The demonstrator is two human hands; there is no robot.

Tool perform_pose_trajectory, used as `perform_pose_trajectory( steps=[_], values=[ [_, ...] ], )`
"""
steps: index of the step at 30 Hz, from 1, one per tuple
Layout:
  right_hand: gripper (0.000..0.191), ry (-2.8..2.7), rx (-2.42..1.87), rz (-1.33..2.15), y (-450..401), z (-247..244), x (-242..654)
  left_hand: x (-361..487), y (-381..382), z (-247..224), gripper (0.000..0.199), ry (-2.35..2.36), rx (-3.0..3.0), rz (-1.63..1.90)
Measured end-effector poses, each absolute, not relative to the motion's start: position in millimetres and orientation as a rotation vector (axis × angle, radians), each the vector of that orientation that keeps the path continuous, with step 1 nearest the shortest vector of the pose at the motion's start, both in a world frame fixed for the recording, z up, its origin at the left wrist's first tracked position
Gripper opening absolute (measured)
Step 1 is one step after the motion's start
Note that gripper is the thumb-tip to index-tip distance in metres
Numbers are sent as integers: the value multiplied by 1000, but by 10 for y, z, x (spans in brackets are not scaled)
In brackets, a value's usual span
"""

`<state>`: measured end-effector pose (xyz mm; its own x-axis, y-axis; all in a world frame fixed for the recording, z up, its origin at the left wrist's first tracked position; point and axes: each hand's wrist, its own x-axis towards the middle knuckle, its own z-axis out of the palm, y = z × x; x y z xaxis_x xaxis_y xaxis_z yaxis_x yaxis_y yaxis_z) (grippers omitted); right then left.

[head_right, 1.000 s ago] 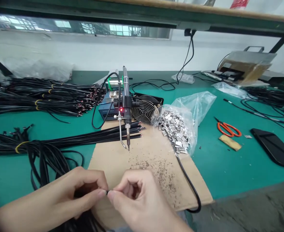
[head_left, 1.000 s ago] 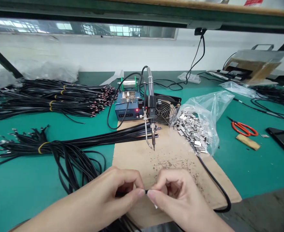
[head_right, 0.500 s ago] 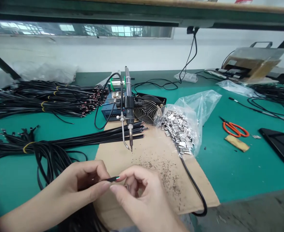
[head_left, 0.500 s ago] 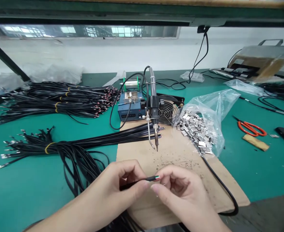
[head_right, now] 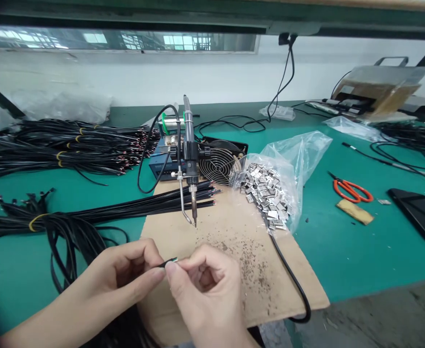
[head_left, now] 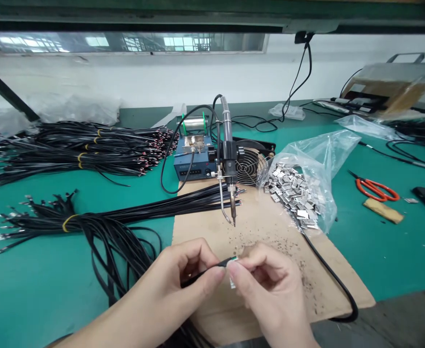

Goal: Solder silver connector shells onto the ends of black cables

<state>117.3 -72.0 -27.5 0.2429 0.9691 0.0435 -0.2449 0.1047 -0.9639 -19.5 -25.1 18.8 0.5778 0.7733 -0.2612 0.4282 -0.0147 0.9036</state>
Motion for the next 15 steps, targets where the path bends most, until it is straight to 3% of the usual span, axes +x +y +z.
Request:
perform_pose_trajectory(
  steps=[6, 15],
  values=[
    [23, -699, -1063, 938, -734, -207, 1345, -242, -242, 216, 26, 1062, 1654, 414],
    [11, -1295, -1404, 1181, -603, -277, 1824, -196, -111, 184, 21, 1006, 1625, 309]
  ],
)
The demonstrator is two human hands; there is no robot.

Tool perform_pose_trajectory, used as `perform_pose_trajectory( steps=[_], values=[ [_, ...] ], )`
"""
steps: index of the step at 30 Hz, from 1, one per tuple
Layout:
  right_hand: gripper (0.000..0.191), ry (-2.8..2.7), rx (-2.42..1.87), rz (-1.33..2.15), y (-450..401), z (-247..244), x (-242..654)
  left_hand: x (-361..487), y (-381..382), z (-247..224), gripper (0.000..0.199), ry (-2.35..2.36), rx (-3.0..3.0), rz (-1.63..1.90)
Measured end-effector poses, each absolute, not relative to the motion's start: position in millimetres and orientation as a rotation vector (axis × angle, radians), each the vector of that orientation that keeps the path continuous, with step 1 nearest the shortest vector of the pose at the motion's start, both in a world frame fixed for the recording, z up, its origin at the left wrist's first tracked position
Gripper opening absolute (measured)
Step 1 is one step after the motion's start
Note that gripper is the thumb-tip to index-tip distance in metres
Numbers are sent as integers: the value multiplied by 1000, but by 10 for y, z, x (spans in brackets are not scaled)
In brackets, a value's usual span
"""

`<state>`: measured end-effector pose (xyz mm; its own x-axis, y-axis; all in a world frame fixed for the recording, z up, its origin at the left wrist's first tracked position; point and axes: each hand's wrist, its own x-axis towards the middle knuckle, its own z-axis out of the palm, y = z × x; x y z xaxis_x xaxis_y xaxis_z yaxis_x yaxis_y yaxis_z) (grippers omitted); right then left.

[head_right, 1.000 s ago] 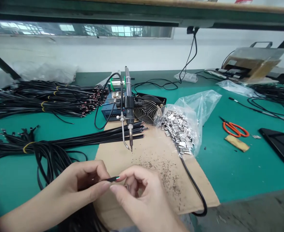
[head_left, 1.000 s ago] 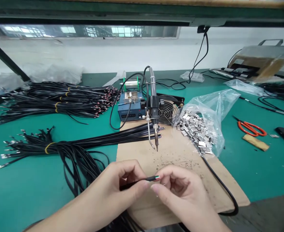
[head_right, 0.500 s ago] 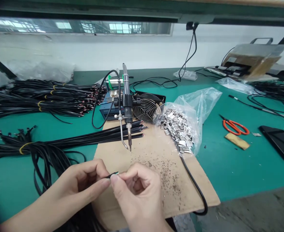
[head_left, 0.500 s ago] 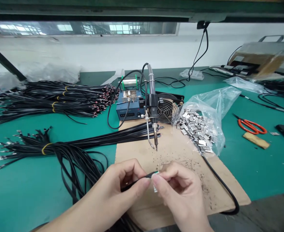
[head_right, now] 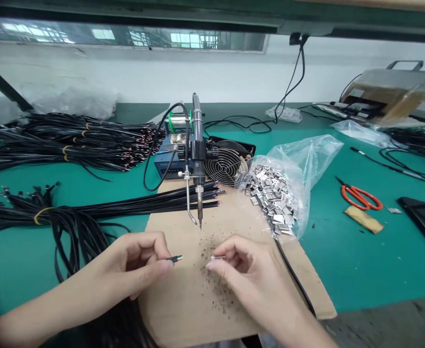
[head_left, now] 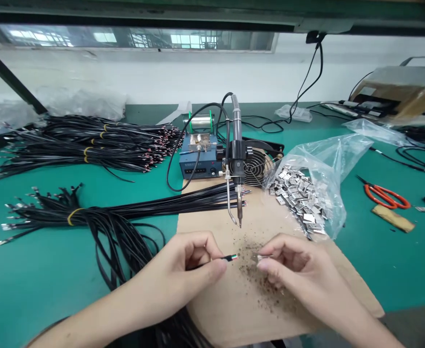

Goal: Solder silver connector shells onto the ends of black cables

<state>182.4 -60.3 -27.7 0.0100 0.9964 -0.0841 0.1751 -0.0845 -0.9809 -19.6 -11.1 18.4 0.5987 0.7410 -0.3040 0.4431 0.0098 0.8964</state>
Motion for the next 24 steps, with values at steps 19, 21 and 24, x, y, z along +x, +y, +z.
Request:
perform_pose_trajectory(
  steps=[19, 21, 24],
  values=[
    [27, -954, -1247, 1715, -3, -302, 1816, 76, 328, -120, 17, 1002, 1653, 467],
    [27, -937, -1229, 1715, -8, -304, 1825, 87, 318, -101, 17, 973, 1623, 481],
    [25, -921, -1229, 1713, -5, -297, 1832, 100, 322, -74, 14, 955, 1573, 475]
  ],
)
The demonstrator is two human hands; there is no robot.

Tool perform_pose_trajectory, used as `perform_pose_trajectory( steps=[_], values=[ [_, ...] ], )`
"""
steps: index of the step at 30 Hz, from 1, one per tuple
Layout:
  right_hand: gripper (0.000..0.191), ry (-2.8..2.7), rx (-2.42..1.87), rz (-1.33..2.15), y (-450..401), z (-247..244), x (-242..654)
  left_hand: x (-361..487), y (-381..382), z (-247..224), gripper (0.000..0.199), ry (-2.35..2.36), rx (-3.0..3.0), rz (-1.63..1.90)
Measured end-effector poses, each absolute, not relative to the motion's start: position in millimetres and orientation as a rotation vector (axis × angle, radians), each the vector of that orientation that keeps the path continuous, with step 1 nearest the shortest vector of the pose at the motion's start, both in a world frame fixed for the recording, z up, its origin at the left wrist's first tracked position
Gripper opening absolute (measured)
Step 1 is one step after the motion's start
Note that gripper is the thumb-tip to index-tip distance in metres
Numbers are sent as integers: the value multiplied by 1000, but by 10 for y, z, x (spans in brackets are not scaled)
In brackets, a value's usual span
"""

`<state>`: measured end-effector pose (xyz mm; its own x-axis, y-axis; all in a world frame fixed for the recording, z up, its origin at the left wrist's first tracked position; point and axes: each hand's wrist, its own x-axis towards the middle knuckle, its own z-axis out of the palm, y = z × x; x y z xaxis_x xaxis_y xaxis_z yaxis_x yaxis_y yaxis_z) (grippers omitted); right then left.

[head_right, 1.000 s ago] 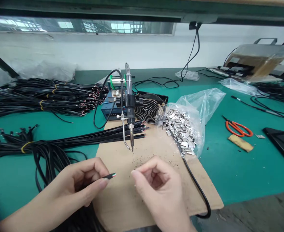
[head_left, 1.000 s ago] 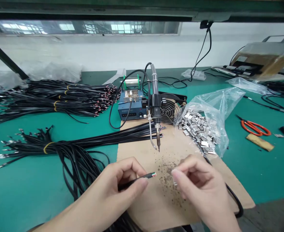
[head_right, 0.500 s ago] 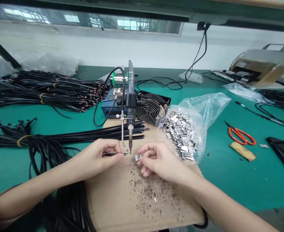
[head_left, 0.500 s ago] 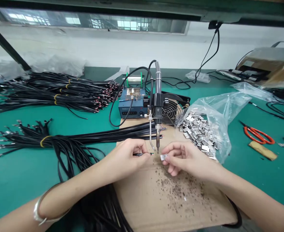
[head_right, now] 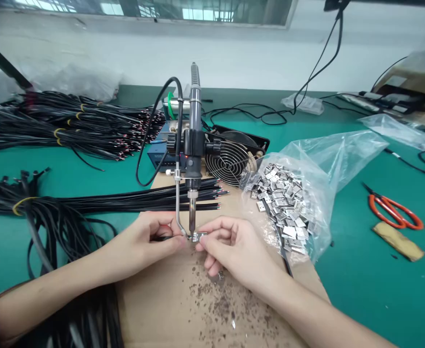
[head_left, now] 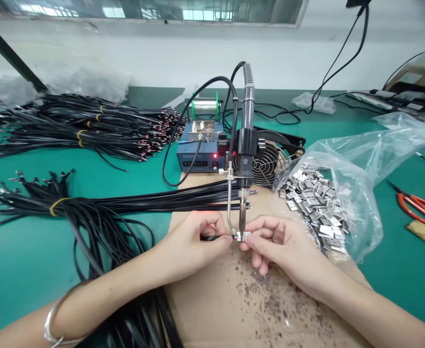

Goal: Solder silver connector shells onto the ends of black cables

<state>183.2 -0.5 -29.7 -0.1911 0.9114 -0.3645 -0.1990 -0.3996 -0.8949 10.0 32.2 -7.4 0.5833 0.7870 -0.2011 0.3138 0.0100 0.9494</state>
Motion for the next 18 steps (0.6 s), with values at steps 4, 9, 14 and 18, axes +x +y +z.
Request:
perform_pose_trajectory(
  steps=[4, 9, 14, 18],
  values=[
    [22, -938, -1244, 1697, -9, -283, 1837, 104, 324, -53, 10, 955, 1527, 457],
    [18, -964, -1254, 1665, -35, -288, 1839, 90, 314, -64, 10, 955, 1530, 468],
    [18, -965, -1271, 1657, -27, -292, 1842, 82, 313, -84, 10, 914, 1538, 498],
    [18, -989, -1271, 1667, -11, -288, 1856, 88, 320, -83, 13, 888, 1561, 531]
  ],
)
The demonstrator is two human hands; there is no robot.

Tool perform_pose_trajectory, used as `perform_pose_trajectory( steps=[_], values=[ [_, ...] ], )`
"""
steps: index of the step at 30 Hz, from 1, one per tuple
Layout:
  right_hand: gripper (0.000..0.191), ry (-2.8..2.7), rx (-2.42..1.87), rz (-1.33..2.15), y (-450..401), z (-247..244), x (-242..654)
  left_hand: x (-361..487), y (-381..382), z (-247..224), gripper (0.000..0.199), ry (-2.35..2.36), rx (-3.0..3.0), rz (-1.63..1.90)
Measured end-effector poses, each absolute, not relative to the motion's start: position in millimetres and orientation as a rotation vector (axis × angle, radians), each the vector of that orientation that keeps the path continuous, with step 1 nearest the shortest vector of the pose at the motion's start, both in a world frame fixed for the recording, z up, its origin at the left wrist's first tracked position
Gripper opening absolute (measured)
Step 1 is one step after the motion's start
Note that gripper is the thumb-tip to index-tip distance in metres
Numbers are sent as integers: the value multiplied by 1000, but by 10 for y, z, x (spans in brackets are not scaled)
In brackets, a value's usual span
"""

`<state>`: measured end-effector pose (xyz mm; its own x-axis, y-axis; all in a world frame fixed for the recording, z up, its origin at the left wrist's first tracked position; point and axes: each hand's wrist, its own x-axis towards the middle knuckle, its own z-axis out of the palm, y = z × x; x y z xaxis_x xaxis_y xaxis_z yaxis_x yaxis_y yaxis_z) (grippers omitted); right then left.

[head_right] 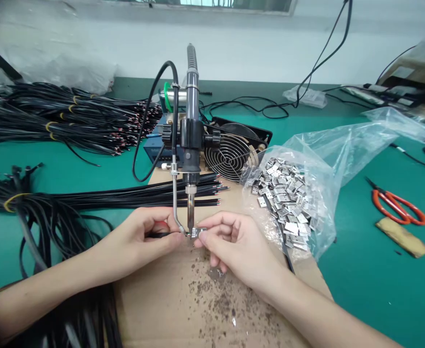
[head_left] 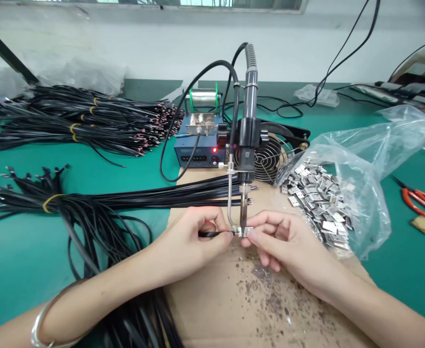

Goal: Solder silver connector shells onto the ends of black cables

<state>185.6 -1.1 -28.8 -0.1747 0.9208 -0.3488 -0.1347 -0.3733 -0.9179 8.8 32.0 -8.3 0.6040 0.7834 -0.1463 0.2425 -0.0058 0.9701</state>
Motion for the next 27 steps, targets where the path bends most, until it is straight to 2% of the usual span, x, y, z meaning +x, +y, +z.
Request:
perform_pose_trajectory(
  steps=[8, 27],
  values=[
    [10, -975, -1200, 1702, -25, -257, 1874, 71, 311, -77, 17, 878, 1632, 568],
    [19, -907, -1121, 1774, -59, -262, 1909, 75, 269, -53, 17, 958, 1583, 549]
  ],
)
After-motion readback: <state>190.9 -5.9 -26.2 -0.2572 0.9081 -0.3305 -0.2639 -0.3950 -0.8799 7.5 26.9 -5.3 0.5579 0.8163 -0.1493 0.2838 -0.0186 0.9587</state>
